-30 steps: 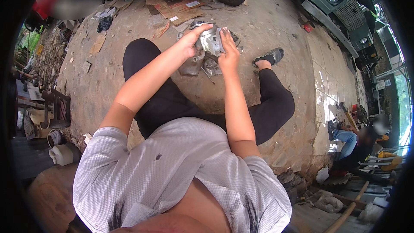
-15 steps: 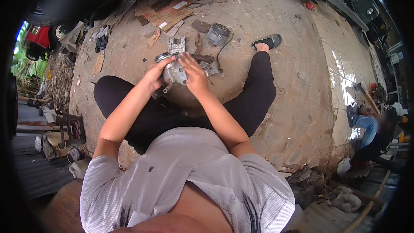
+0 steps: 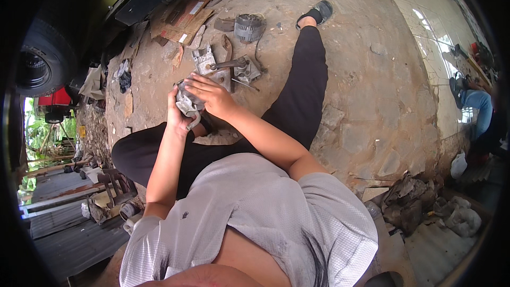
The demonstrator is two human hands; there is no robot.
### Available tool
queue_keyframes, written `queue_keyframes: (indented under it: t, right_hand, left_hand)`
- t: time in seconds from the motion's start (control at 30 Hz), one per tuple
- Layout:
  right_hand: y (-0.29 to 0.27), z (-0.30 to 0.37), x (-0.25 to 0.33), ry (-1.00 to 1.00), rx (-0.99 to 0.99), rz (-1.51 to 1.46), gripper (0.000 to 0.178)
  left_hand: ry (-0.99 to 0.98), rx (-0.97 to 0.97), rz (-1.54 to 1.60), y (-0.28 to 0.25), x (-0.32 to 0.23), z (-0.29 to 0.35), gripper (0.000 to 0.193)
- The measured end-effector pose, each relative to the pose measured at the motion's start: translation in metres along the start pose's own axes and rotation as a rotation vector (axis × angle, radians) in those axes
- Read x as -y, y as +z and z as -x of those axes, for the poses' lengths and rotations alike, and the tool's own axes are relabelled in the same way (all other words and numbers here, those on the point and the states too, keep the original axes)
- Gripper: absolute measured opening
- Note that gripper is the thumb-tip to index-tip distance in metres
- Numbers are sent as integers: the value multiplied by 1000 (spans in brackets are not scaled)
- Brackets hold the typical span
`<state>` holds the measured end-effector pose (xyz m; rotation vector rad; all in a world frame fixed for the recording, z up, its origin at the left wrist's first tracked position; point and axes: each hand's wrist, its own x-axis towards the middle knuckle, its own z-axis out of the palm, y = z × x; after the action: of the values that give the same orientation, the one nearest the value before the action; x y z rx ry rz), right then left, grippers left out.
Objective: The person sits on the ground and uses a wrench to loosen and remove bolts from a cylindrical mechanical part. They separate the part into two pieces, inspect the interior, and then reassemble it by tightening the bolts back in place.
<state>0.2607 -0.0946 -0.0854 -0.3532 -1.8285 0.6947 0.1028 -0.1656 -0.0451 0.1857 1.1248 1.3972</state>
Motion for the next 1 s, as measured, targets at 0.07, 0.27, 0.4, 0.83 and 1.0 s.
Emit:
queue_keyframes:
  t: [0.07, 0.27, 0.4, 0.83, 1.0]
  right_hand:
    - [8, 4, -8, 177, -28, -61, 67]
    - [15, 12, 6, -10, 62, -72, 78]
    - [13, 21, -35, 424, -20, -57, 54]
    - [-110, 83, -111, 1072, 6, 178, 35]
    - [-155, 134, -180, 1263, 91, 412, 34]
  left_hand:
    - [16, -73, -48, 2, 2, 10, 56]
    - [70, -64, -20, -22, 2, 26, 61]
    - [93, -200, -160, -34, -9, 17, 49]
    - [455, 2, -604, 16, 49, -53, 100]
    - [498, 1, -1065, 7, 86, -86, 109]
